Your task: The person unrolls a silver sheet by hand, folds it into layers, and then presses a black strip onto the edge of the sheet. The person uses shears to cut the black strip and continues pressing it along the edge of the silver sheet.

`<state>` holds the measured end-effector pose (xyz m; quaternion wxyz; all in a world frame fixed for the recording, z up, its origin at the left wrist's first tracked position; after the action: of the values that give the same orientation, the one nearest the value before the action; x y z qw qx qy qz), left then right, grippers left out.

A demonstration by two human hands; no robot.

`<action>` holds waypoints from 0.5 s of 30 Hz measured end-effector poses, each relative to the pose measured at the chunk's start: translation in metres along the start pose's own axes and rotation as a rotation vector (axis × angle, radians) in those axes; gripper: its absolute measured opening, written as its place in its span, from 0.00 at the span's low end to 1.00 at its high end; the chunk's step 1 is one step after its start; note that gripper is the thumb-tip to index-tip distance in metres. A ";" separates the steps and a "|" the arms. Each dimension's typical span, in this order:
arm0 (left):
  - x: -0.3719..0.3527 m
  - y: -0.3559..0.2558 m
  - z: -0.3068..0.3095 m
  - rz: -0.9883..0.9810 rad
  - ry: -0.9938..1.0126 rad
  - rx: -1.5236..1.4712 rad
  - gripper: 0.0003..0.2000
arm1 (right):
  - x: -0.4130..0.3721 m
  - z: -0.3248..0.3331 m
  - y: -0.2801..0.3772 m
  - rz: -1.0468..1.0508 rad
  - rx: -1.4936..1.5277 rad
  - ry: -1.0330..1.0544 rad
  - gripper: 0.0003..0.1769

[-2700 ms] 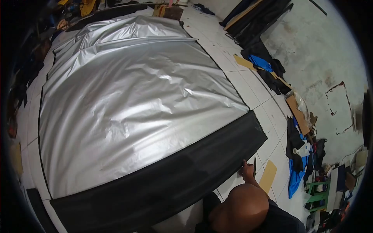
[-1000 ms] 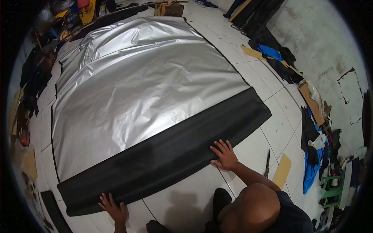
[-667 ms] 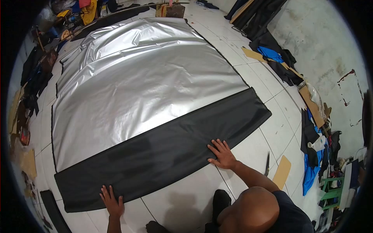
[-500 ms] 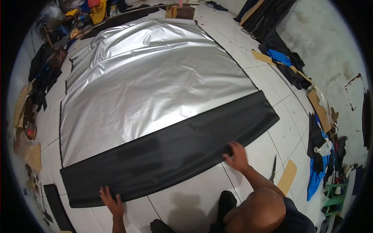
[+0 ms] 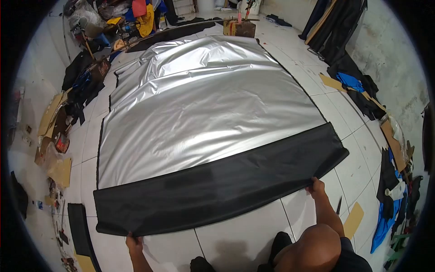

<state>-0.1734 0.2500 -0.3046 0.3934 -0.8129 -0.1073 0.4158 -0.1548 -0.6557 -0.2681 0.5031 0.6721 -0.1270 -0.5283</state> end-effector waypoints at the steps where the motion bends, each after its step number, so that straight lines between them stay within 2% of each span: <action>1: 0.006 0.002 0.015 -0.024 -0.023 0.012 0.17 | -0.001 0.007 -0.003 0.000 -0.024 0.006 0.11; 4: -0.032 0.009 0.033 0.005 0.016 -0.080 0.18 | -0.023 0.033 -0.017 0.036 -0.090 0.014 0.16; 7: -0.061 0.009 0.058 -0.052 0.199 -0.070 0.20 | -0.041 0.066 -0.040 -0.076 -0.034 0.063 0.17; 10: -0.063 0.005 0.091 0.030 -0.133 0.256 0.38 | -0.057 0.087 -0.041 -0.151 0.013 0.028 0.17; 12: -0.062 0.003 0.081 -0.014 -0.246 0.376 0.35 | -0.057 0.093 -0.029 -0.050 -0.163 0.005 0.16; 13: -0.061 0.000 0.071 -0.057 -0.280 0.444 0.34 | -0.040 0.103 -0.032 0.062 -0.210 0.069 0.18; 14: -0.061 -0.003 0.054 -0.105 -0.306 0.527 0.33 | -0.011 0.120 -0.042 -0.010 -0.093 0.031 0.23; 15: -0.063 -0.009 0.036 -0.170 -0.333 0.618 0.32 | -0.010 0.126 -0.030 -0.065 -0.110 -0.118 0.26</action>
<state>-0.2388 0.2440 -0.2736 0.6309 -0.5647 -0.1061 0.5213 -0.2755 -0.7034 -0.2786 0.5136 0.6148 -0.1055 -0.5892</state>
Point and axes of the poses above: each hand's wrist, its own x-axis towards the middle knuckle, its own z-axis out of the back of the hand, y = z × x, the point moved 4 cm from there along x, towards the middle knuckle, and after that the axes turned 1 degree about -x, right-handed, at the moved point
